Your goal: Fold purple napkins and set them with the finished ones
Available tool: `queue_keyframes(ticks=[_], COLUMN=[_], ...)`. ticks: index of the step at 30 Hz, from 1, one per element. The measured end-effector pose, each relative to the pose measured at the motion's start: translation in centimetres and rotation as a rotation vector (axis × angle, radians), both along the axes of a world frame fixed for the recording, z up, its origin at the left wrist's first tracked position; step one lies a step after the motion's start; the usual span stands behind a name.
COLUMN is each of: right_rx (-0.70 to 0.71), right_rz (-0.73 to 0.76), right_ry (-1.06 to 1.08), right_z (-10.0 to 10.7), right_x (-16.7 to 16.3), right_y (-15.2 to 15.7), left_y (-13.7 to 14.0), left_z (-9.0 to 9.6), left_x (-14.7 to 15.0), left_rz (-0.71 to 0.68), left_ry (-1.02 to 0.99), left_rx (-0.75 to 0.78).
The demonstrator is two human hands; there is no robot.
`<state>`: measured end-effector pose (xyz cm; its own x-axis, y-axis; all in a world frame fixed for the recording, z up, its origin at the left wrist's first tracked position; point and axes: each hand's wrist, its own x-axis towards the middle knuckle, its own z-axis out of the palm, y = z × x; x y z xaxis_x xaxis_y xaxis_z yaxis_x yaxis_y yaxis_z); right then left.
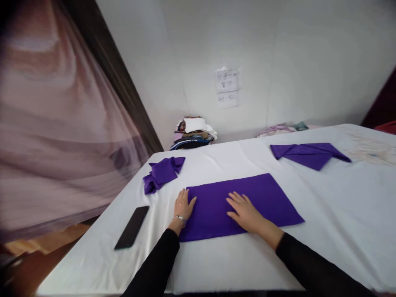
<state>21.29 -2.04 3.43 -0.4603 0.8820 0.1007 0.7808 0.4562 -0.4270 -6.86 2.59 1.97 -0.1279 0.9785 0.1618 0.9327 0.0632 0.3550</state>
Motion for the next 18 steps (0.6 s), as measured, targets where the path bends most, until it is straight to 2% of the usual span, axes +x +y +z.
queue_keyframes(ticks=[3, 6, 13, 18], right_rx=[-0.027, -0.06, -0.101, -0.112], right_rz=[0.068, 0.09, 0.087, 0.094], right_ry=[0.018, 0.03, 0.036, 0.036], right_z=[1.7, 2.6, 2.1, 2.0], right_x=[-2.5, -3.9, -4.7, -6.0], right_y=[0.4, 0.9, 2.2, 3.0], left_y=[0.5, 1.1, 1.5, 1.4], left_z=[-0.8, -1.4, -1.3, -0.4], left_x=[0.4, 0.3, 0.1, 1.0], left_rz=[-0.023, -0.065, -0.007, -0.026], left_ry=[0.089, 0.134, 0.197, 0.257], left_rx=[-0.091, -0.115, -0.123, -0.162])
